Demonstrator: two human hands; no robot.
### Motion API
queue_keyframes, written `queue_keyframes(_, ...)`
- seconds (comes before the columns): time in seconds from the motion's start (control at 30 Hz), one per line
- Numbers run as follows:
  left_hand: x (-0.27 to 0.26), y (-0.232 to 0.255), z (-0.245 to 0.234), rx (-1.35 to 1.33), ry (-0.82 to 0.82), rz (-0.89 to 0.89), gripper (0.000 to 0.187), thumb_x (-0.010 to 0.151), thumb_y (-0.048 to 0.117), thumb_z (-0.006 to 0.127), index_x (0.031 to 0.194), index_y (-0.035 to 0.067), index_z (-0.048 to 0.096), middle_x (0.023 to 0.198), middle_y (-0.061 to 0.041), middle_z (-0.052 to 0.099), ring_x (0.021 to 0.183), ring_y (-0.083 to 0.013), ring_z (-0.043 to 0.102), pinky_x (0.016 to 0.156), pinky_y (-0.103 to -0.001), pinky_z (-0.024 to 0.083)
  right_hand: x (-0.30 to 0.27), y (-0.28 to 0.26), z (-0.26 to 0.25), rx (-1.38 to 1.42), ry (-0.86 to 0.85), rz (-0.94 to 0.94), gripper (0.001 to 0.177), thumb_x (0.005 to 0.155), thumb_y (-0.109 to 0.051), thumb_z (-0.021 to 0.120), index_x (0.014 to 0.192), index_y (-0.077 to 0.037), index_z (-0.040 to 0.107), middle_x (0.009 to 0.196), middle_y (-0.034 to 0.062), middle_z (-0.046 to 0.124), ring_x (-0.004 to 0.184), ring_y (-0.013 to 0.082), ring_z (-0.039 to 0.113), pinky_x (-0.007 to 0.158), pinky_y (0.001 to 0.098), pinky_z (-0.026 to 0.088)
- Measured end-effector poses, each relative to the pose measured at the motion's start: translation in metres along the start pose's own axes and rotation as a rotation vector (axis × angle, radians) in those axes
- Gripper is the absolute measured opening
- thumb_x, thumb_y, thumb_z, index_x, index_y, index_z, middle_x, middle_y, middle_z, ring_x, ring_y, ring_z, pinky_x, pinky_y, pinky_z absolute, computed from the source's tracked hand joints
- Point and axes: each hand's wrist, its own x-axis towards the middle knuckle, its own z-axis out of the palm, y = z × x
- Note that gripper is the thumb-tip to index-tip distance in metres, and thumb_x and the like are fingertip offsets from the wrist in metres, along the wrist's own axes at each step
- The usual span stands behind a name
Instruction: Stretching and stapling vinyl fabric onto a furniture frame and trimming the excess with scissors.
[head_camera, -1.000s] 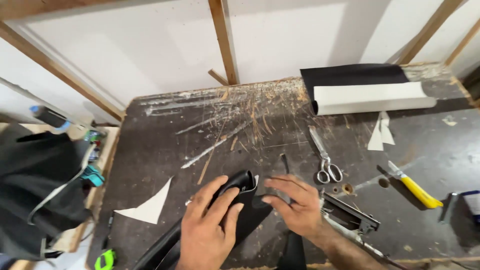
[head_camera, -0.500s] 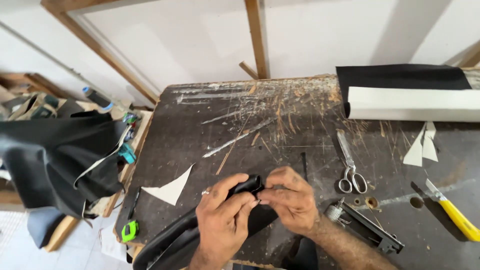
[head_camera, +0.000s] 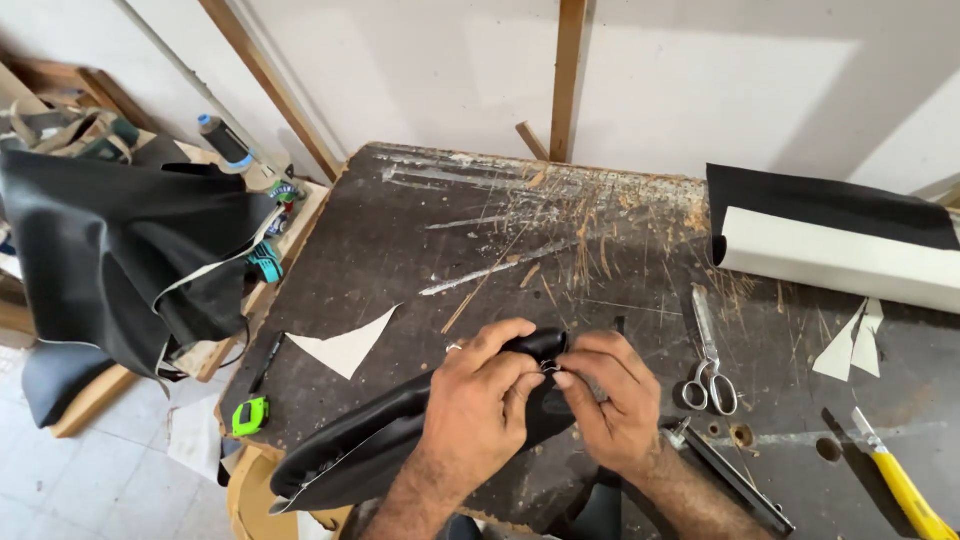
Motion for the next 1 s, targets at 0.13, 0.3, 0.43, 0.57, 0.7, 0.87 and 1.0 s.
queue_keyframes(0.13, 0.0, 0.004, 0.001, -0.008, -0.006, -0.004, 0.004, 0.088, 0.004, 0.066, 0.084, 0.006, 0.068, 0.127, -0.008, 0.067, 0.097, -0.028, 0.071, 0.082, -0.044, 0.052, 0.01, 0.009, -0.006, -0.097, 0.074, -0.437, 0.017, 0.099, -0.009, 0.063, 0.111, 0.002, 0.068, 0.098, 0.0144, 0.069, 0.086, 0.0305, 0.067, 0.078, 0.0417, 0.059)
queue_keyframes(0.3, 0.001, 0.004, 0.002, -0.03, 0.007, -0.006, 0.004, 0.088, 0.005, 0.066, 0.089, 0.007, 0.07, 0.126, -0.009, 0.067, 0.097, -0.0292, 0.07, 0.081, -0.045, 0.05, 0.021, 0.014, -0.016, -0.195, 0.043, -0.665, 0.015, 0.099, -0.002, 0.061, 0.109, -0.002, 0.072, 0.096, 0.0148, 0.069, 0.08, 0.0276, 0.068, 0.071, 0.0392, 0.061)
queue_keyframes(0.43, 0.0, 0.002, 0.004, -0.027, -0.016, -0.026, 0.008, 0.089, 0.007, 0.062, 0.082, 0.009, 0.066, 0.127, -0.008, 0.067, 0.089, -0.0299, 0.069, 0.079, -0.048, 0.05, 0.028, 0.016, -0.026, -0.205, -0.087, -0.714, 0.014, 0.097, -0.002, 0.064, 0.109, 0.002, 0.071, 0.092, 0.0173, 0.068, 0.076, 0.0297, 0.065, 0.068, 0.0417, 0.059)
queue_keyframes(0.57, 0.002, 0.003, -0.001, -0.07, -0.034, -0.003, 0.009, 0.086, 0.002, 0.062, 0.085, 0.008, 0.07, 0.129, -0.01, 0.068, 0.1, -0.0265, 0.072, 0.088, -0.044, 0.05, 0.029, 0.011, -0.022, -0.04, -0.113, -0.555, 0.01, 0.093, 0.0, 0.066, 0.1, 0.004, 0.072, 0.096, 0.0162, 0.07, 0.078, 0.0293, 0.066, 0.073, 0.041, 0.055)
queue_keyframes(0.7, -0.006, 0.002, -0.022, -0.132, -0.193, -0.043, 0.017, 0.092, 0.005, 0.057, 0.105, 0.003, 0.067, 0.137, -0.014, 0.064, 0.118, -0.0313, 0.065, 0.1, -0.046, 0.052, 0.025, 0.009, -0.017, -0.053, -0.111, -0.441, 0.007, 0.092, 0.0, 0.064, 0.092, 0.001, 0.071, 0.091, 0.0131, 0.069, 0.083, 0.0294, 0.065, 0.08, 0.0402, 0.057)
queue_keyframes(0.87, -0.022, -0.007, -0.014, 0.015, -0.018, 0.1, 0.013, 0.091, 0.007, 0.072, 0.098, -0.002, 0.068, 0.138, -0.016, 0.06, 0.123, -0.0336, 0.064, 0.106, -0.047, 0.049, 0.02, 0.006, -0.017, 0.071, -0.153, -0.219, 0.016, 0.1, -0.008, 0.059, 0.092, -0.001, 0.07, 0.123, 0.0141, 0.062, 0.117, 0.0344, 0.068, 0.102, 0.0453, 0.059)
queue_keyframes(1.0, -0.02, -0.005, -0.006, 0.006, 0.073, 0.148, 0.014, 0.093, 0.008, 0.076, 0.095, -0.004, 0.069, 0.131, -0.019, 0.063, 0.12, -0.0353, 0.065, 0.102, -0.051, 0.052, 0.019, 0.008, -0.015, 0.067, -0.116, -0.2, 0.015, 0.099, -0.01, 0.06, 0.091, -0.001, 0.07, 0.118, 0.0136, 0.064, 0.111, 0.0315, 0.07, 0.098, 0.0414, 0.06)
